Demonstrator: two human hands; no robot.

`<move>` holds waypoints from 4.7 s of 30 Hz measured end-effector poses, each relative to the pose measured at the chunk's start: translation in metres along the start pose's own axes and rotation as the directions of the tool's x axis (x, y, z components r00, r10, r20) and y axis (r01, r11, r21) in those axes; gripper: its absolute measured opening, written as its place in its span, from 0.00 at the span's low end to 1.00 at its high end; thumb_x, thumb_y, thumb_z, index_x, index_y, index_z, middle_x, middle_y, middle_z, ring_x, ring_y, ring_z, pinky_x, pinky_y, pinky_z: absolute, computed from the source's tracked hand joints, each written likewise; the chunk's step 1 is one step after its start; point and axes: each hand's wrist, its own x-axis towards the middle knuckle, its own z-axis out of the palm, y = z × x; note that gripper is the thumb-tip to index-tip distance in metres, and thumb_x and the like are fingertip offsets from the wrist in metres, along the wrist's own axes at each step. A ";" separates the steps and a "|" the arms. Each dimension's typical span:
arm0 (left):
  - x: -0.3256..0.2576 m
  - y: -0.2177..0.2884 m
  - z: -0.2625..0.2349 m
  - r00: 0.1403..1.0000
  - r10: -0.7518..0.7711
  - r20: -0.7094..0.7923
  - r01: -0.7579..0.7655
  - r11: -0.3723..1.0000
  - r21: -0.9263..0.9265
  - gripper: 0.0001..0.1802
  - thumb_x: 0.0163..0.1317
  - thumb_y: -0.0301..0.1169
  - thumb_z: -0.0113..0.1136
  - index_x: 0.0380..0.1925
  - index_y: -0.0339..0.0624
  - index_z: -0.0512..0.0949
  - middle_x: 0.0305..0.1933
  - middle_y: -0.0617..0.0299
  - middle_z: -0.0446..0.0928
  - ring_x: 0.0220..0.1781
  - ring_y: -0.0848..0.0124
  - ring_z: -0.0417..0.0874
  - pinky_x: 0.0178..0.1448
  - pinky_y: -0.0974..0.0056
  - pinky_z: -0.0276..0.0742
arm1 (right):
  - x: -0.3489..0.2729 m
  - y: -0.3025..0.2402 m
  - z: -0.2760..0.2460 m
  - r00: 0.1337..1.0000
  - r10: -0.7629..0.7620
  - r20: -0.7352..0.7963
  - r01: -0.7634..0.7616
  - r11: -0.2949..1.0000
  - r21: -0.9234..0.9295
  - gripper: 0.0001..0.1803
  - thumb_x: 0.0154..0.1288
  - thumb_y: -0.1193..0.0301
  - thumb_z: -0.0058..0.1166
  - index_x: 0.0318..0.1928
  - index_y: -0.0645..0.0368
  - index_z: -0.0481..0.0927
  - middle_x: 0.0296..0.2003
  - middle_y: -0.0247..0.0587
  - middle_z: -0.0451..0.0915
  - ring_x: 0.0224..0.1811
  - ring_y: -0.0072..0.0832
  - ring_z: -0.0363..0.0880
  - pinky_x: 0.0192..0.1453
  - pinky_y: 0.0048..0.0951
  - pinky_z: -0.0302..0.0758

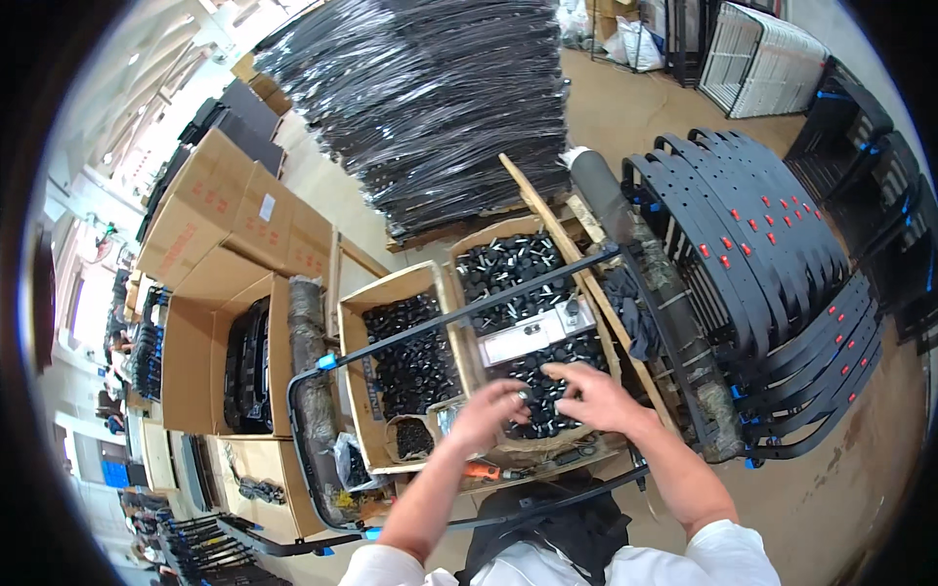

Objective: Assemble small plastic components onto metal chair frames using a pneumatic tool.

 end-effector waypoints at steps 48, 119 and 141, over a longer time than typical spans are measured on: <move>-0.215 -0.173 0.005 0.827 0.541 0.155 -0.513 0.612 0.602 0.22 0.73 0.26 0.57 0.66 0.45 0.79 0.58 0.55 0.86 0.62 0.51 0.84 0.71 0.50 0.75 | 0.014 -0.025 0.103 0.965 -0.090 -0.247 0.014 0.956 -0.295 0.19 0.65 0.71 0.65 0.56 0.57 0.86 0.47 0.42 0.81 0.46 0.36 0.83 0.55 0.36 0.80; -0.238 -0.162 0.043 0.899 0.034 -0.436 0.084 0.965 0.249 0.23 0.73 0.34 0.65 0.67 0.51 0.79 0.44 0.52 0.83 0.49 0.55 0.87 0.57 0.56 0.82 | 0.314 -0.070 0.140 0.921 -0.137 0.365 0.388 0.399 -0.831 0.25 0.73 0.47 0.59 0.50 0.55 0.90 0.44 0.55 0.90 0.52 0.54 0.89 0.60 0.53 0.81; -0.233 -0.164 0.050 0.858 0.141 -0.494 0.051 0.934 0.354 0.24 0.72 0.36 0.67 0.67 0.53 0.79 0.46 0.53 0.78 0.46 0.59 0.83 0.56 0.58 0.82 | 0.320 -0.056 0.144 0.909 -0.232 0.347 0.411 0.346 -0.844 0.20 0.74 0.51 0.56 0.46 0.54 0.88 0.38 0.54 0.90 0.48 0.54 0.90 0.54 0.53 0.84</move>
